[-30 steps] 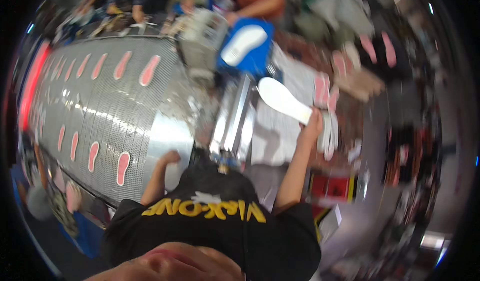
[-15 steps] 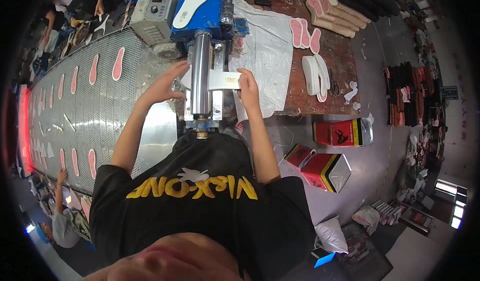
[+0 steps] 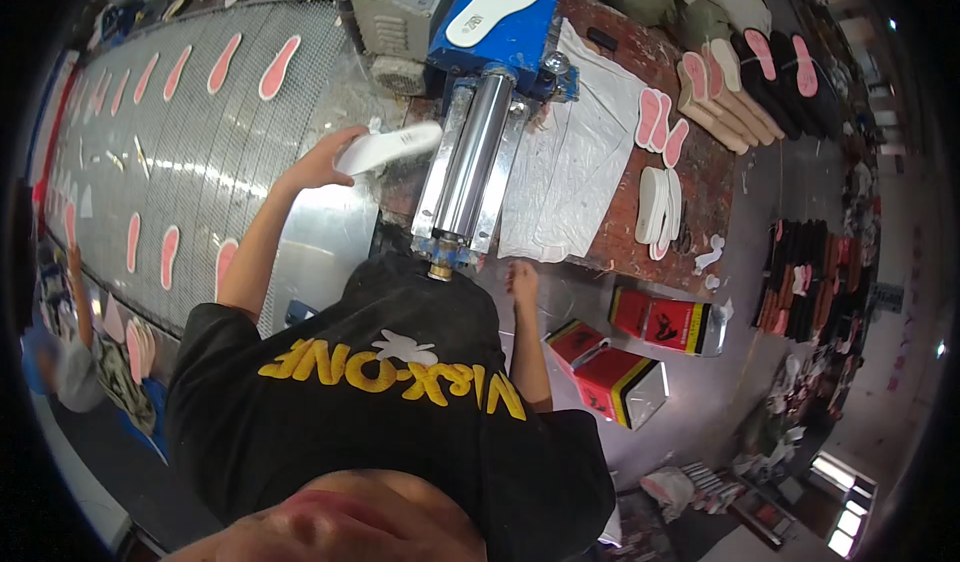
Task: Applying adhesive to shoe midsoles using a roller spreader machine and organizing them with other components.
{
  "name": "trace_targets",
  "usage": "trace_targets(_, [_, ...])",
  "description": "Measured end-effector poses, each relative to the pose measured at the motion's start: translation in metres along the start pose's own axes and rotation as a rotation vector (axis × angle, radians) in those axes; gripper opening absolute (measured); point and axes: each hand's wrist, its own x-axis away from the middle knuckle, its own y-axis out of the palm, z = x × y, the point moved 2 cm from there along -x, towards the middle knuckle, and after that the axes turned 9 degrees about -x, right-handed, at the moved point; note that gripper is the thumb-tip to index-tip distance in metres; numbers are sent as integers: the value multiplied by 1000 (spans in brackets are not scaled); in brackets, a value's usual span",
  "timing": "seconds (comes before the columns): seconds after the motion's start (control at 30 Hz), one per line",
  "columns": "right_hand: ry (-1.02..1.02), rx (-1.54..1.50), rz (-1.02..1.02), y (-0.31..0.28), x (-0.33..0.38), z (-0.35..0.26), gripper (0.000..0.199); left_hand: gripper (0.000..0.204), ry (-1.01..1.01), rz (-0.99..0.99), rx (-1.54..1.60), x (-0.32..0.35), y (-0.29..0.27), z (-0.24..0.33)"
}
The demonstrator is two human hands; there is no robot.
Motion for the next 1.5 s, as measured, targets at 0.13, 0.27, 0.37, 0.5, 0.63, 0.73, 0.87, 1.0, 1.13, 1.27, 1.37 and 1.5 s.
trace_targets(0.13, [304, -17, -151, -1, 3, 63, 25, 93, -232, -199, 1370, 62, 42, -39])
trace_targets(0.27, [39, 86, -235, 4, -9, 81, 26, 87, -179, 66, 1833, 97, 79, -49])
trace_targets(0.37, [46, 232, -275, 8, -14, 67, 26, 82, -153, 210, 1830, 112, 87, -69])
trace_targets(0.5, [357, 177, -297, 9, -11, 37, 21, 72, -220, 372, 1873, 134, 69, -104])
trace_targets(0.63, [351, 182, -111, 14, 3, 7, 17, 63, -535, 482, 1748, 174, 64, -177])
trace_targets(0.73, [394, 160, -136, -6, -3, 31, 26, 58, -865, 547, 1579, 206, 69, -243])
trace_targets(0.87, [399, 151, -105, 6, 39, 19, 22, 50, -994, 608, 1412, 192, 78, -284])
trace_targets(1.0, [218, 198, -107, 12, 70, 30, 19, 43, -939, 694, 1469, 132, 77, -322])
trace_targets(1.13, [231, 147, 16, 19, 89, 22, 18, 43, -893, 667, 1386, 61, 73, -339])
trace_targets(1.27, [235, 73, 68, 16, 101, 40, 20, 46, -1001, 583, 1254, 15, 75, -358])
trace_targets(1.37, [151, 75, 42, 15, 105, 50, 21, 57, -1064, 858, 830, -6, 59, -317])
trace_targets(1.5, [127, 145, 21, 27, 110, 46, 22, 51, -971, 957, 456, 1, 63, -390])
